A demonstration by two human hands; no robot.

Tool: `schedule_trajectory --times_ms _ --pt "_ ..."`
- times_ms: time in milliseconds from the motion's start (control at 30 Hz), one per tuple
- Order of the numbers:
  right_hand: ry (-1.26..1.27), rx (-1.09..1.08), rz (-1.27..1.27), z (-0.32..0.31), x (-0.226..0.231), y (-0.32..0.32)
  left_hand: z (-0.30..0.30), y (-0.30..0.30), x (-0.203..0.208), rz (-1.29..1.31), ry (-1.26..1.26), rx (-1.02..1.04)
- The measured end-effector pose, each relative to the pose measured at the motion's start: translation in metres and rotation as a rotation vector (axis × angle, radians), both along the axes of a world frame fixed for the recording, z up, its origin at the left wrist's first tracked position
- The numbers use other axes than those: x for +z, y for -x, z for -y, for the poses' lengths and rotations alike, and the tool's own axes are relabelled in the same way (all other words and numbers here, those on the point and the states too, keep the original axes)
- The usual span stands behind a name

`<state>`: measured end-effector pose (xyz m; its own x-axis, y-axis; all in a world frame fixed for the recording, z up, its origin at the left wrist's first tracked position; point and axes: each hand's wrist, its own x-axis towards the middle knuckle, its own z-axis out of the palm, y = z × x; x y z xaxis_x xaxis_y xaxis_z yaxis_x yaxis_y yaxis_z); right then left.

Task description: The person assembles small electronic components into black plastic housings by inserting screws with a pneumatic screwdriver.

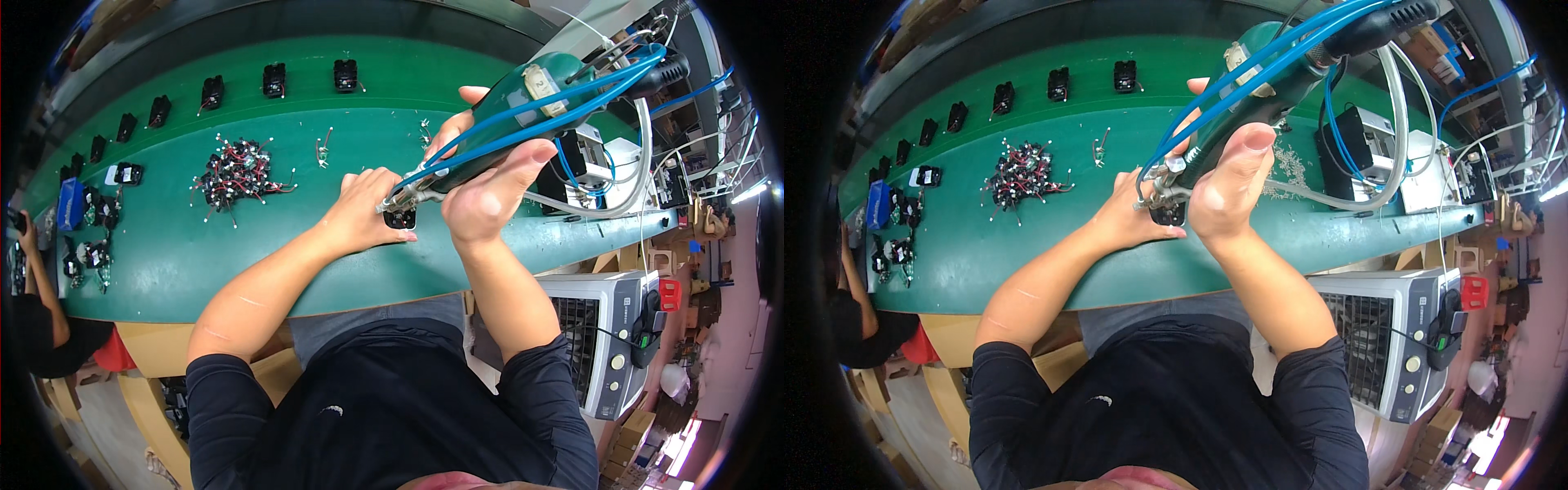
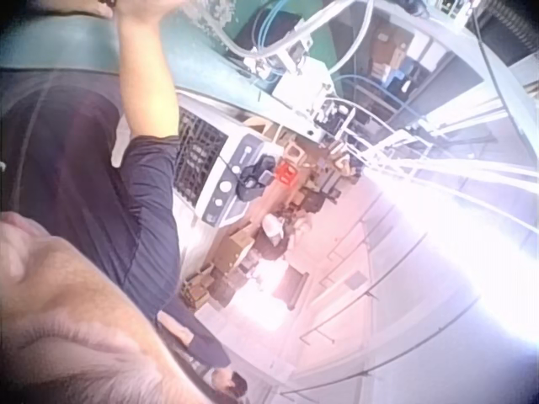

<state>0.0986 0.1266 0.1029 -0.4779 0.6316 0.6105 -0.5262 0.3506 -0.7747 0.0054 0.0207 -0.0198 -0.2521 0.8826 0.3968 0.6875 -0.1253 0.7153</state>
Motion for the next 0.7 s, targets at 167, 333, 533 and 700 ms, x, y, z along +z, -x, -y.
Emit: schedule_trajectory --times_ms 167,333,533,700 --pt "0.037 -0.008 0.013 -0.001 0.003 -0.001 0.000 -0.001 0.000 -0.007 -0.010 0.003" --pt "0.211 0.008 -0.056 -0.009 0.031 -0.001 0.002 -0.002 0.005 0.006 0.083 0.010" --pt "0.083 0.027 0.001 -0.011 0.076 -0.015 0.000 -0.002 -0.002 -0.038 0.058 0.040" --pt "-0.035 0.167 -0.020 -0.019 0.080 -0.026 0.001 -0.002 -0.004 -0.051 0.064 0.035"
